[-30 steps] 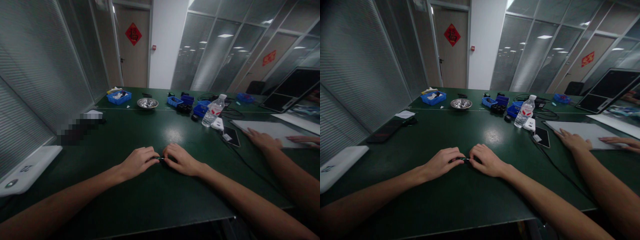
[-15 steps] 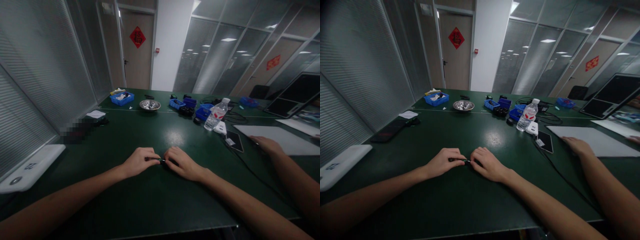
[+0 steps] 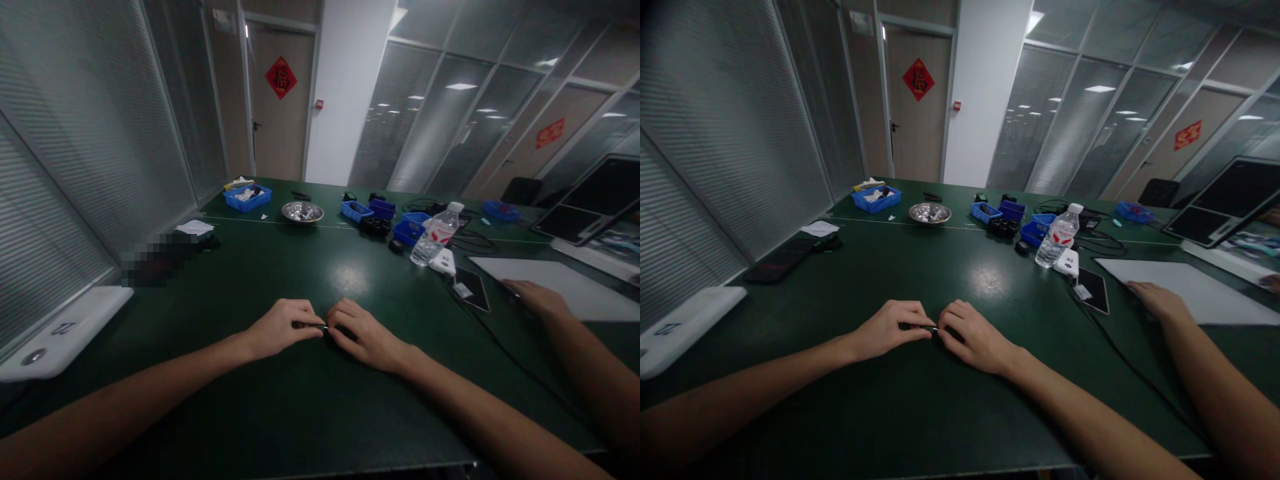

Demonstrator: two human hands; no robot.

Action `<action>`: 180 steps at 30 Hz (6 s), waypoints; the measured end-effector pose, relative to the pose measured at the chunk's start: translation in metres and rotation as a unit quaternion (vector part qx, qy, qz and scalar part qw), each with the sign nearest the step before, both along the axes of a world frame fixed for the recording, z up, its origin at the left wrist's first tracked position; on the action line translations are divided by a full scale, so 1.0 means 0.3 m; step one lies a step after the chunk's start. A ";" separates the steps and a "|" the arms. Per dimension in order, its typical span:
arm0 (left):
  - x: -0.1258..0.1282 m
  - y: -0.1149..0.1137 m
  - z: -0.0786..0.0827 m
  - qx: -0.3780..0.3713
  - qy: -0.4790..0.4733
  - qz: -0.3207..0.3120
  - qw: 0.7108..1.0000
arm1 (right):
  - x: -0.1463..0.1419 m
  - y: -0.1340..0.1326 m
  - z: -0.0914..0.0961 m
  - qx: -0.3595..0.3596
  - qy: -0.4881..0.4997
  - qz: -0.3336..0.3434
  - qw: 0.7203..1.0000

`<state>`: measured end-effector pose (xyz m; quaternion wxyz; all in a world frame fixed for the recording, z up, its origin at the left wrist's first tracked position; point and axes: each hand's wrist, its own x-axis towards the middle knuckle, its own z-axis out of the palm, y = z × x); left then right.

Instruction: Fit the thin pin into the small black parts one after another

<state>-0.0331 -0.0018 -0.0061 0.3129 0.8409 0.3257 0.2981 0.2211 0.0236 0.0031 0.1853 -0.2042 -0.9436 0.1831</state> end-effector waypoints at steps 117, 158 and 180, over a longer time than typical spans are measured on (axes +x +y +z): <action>0.034 -0.027 0.016 0.133 0.148 0.016 0.980 | 0.050 0.076 -0.060 0.021 0.015 -0.174 0.984; 0.091 -0.115 0.030 0.060 0.174 0.082 0.980 | 0.060 0.078 -0.060 0.025 -0.003 -0.172 0.985; -0.169 0.140 0.009 0.050 0.035 0.230 0.971 | 0.066 0.074 -0.044 0.009 -0.009 -0.163 0.987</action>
